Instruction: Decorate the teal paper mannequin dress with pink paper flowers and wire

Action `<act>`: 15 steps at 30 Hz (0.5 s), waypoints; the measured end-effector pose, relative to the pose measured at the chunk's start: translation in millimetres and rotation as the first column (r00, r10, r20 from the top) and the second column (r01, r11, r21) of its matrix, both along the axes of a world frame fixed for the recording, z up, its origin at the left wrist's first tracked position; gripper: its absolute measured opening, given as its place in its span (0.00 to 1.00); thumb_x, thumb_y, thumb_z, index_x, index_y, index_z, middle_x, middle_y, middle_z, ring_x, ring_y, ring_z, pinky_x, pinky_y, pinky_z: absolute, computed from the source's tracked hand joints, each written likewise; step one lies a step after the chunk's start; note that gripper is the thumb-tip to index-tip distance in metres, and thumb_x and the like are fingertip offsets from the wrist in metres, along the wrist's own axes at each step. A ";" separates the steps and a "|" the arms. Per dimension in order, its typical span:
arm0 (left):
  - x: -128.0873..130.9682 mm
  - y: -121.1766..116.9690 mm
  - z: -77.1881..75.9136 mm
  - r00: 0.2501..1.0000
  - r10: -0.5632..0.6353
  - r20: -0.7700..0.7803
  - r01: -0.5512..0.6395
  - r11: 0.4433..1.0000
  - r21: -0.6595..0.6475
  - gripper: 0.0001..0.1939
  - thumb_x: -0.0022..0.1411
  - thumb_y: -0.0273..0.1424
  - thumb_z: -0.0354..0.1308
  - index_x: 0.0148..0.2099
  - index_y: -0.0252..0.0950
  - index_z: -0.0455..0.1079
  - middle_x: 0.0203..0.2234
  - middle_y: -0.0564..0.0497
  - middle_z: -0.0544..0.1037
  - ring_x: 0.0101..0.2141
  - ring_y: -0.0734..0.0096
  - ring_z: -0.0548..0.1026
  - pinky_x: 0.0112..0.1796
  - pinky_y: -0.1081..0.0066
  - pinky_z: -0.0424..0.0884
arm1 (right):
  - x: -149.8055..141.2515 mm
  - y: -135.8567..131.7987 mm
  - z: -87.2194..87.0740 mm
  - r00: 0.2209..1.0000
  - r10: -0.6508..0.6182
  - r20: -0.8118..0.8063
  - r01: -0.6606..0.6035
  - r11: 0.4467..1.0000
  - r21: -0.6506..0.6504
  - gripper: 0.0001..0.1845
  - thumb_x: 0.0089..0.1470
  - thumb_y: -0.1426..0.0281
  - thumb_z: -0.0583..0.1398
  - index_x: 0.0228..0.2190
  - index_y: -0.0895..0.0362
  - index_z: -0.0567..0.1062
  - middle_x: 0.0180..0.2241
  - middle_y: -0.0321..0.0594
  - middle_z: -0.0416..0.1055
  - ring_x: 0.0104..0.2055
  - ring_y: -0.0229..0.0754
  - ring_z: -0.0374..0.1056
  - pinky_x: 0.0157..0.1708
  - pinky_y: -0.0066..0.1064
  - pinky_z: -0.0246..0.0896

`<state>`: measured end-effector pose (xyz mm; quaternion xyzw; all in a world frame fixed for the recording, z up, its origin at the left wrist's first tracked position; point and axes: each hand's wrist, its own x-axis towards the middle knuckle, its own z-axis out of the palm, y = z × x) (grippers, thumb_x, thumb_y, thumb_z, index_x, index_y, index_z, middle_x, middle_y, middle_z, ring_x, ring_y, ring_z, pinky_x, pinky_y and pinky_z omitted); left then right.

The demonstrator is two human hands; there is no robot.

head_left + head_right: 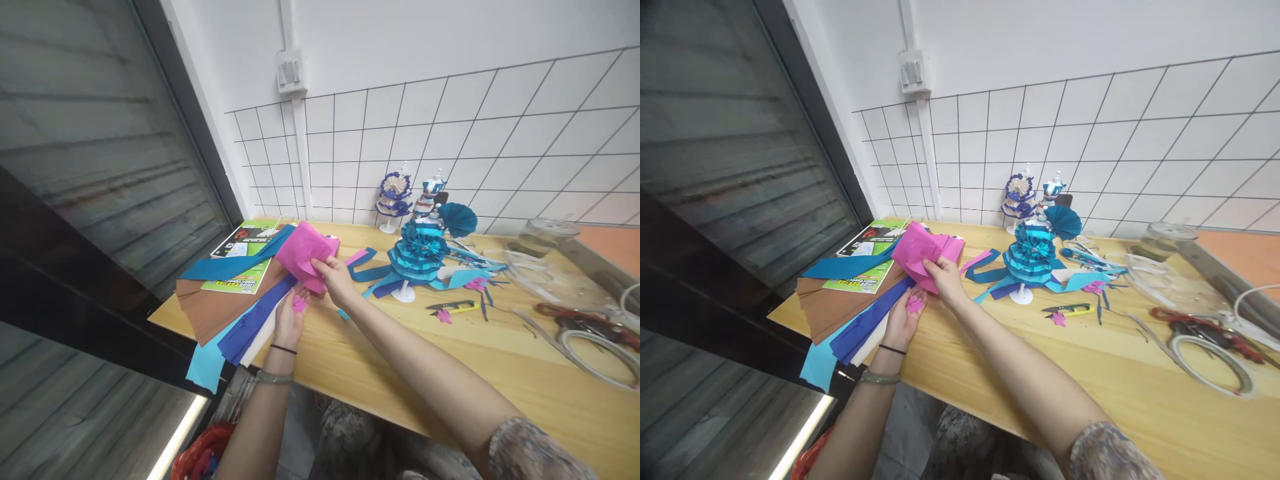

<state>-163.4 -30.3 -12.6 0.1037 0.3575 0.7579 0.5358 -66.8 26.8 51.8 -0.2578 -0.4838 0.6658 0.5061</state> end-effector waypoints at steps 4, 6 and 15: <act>5.5 0.1 -0.3 0.999 0.039 0.004 -0.039 0.999 0.027 0.15 0.62 0.32 0.45 0.37 0.28 0.70 0.32 0.42 0.75 0.36 0.70 0.73 0.39 0.70 0.67 | -12.6 -2.4 2.8 0.997 0.065 0.051 -0.067 0.997 0.028 0.13 0.40 0.62 0.61 0.26 0.60 0.73 0.24 0.35 0.72 0.25 0.36 0.64 0.27 0.28 0.58; 8.0 -1.3 -0.6 0.996 0.085 0.008 -0.085 0.996 0.028 0.15 0.62 0.32 0.44 0.35 0.29 0.69 0.30 0.44 0.75 0.33 0.71 0.73 0.38 0.71 0.67 | -25.3 -4.4 2.3 0.989 0.112 0.091 -0.117 0.992 0.050 0.12 0.40 0.62 0.61 0.24 0.60 0.73 0.23 0.34 0.70 0.25 0.35 0.63 0.26 0.26 0.56; 7.7 -4.1 -4.4 0.983 0.175 -0.053 -0.175 0.985 0.011 0.07 0.59 0.28 0.49 0.34 0.32 0.67 0.26 0.50 0.73 0.29 0.77 0.71 0.34 0.76 0.65 | -60.1 -4.4 1.3 0.937 0.237 0.258 -0.285 0.944 0.168 0.14 0.41 0.61 0.59 0.23 0.61 0.71 0.18 0.30 0.62 0.22 0.31 0.55 0.24 0.24 0.50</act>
